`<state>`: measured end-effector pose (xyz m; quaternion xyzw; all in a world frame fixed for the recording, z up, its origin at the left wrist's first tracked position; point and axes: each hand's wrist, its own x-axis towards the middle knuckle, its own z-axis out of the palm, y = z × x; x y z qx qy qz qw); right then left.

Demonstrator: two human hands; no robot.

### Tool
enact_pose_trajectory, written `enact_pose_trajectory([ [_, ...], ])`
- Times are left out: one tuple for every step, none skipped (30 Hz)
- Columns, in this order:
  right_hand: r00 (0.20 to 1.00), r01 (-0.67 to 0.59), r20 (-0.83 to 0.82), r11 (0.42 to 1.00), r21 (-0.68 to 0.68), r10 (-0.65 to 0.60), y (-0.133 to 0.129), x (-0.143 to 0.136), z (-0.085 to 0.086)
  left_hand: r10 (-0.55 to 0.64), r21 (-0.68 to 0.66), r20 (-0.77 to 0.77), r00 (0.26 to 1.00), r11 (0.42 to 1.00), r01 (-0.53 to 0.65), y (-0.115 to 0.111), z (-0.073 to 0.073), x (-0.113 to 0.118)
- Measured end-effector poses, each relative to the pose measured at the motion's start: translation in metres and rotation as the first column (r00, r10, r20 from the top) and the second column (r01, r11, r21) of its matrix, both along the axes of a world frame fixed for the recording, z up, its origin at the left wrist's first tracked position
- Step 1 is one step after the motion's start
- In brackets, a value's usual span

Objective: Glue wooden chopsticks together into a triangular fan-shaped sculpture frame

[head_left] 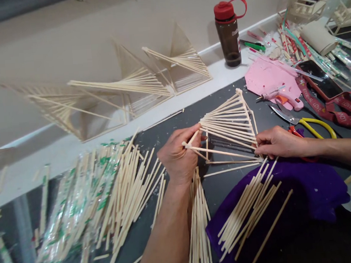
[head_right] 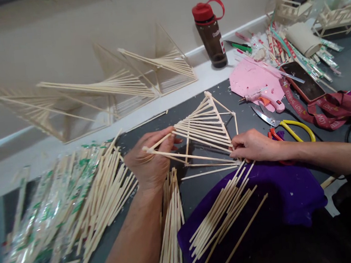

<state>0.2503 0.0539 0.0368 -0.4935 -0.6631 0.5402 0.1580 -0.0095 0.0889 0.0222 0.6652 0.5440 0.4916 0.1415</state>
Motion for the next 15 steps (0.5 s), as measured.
enact_pose_trajectory([
  [1.000,-0.001,0.004,1.000,0.004,0.001,0.000,0.000,0.000,-0.004,0.006,0.005,1.000,1.000,0.004,0.000,0.000,0.000],
  [1.000,-0.002,0.008,1.000,0.008,0.002,0.001,0.000,0.000,-0.004,0.013,0.006,1.000,1.000,0.004,0.000,0.000,0.000],
  [1.000,-0.005,0.008,1.000,0.009,0.005,0.001,0.001,0.000,-0.001,0.019,0.003,1.000,1.000,0.001,0.000,0.000,0.000],
  [1.000,-0.007,0.003,1.000,0.006,0.007,0.001,0.002,0.000,0.005,0.022,-0.001,1.000,1.000,-0.005,0.000,0.000,0.000],
  [1.000,-0.012,-0.010,1.000,-0.004,0.012,0.001,0.003,-0.001,0.010,0.022,0.000,1.000,1.000,-0.010,0.001,-0.001,0.001],
  [0.999,-0.018,-0.029,1.000,-0.015,0.018,0.002,0.004,-0.002,0.019,0.019,0.004,1.000,1.000,-0.019,0.001,-0.001,0.001],
  [0.998,-0.027,-0.049,0.999,-0.023,0.025,0.002,0.005,-0.002,0.029,0.019,0.008,1.000,0.999,-0.029,0.001,-0.001,0.001],
  [0.997,-0.034,-0.065,0.999,-0.025,0.033,0.002,0.007,-0.003,0.038,0.020,0.005,0.999,0.999,-0.039,0.001,-0.001,0.002],
  [0.996,-0.042,-0.075,0.999,-0.022,0.040,0.002,0.008,-0.004,0.048,0.022,-0.004,0.999,0.999,-0.048,0.002,-0.001,0.002],
  [0.996,-0.050,-0.078,0.999,-0.017,0.048,0.002,0.009,-0.004,0.054,0.021,-0.016,0.998,0.998,-0.054,0.002,-0.002,0.002],
  [0.996,-0.055,-0.072,0.998,-0.013,0.054,0.001,0.010,-0.005,0.059,0.019,-0.026,0.998,0.998,-0.058,0.002,-0.002,0.001],
  [0.996,-0.059,-0.063,0.998,-0.010,0.058,0.001,0.010,-0.005,0.061,0.013,-0.033,0.998,0.998,-0.061,0.002,-0.003,0.001],
  [0.997,-0.063,-0.054,0.998,-0.006,0.062,0.001,0.011,-0.005,0.061,0.007,-0.034,0.998,0.998,-0.061,0.002,-0.004,0.000],
  [0.997,-0.066,-0.044,0.998,0.005,0.066,0.001,0.010,-0.005,0.059,0.008,-0.032,0.998,0.998,-0.059,0.003,-0.004,-0.001],
  [0.997,-0.071,-0.035,0.997,0.022,0.072,0.001,0.010,-0.005,0.057,0.014,-0.029,0.998,0.998,-0.056,0.003,-0.005,-0.001],
])
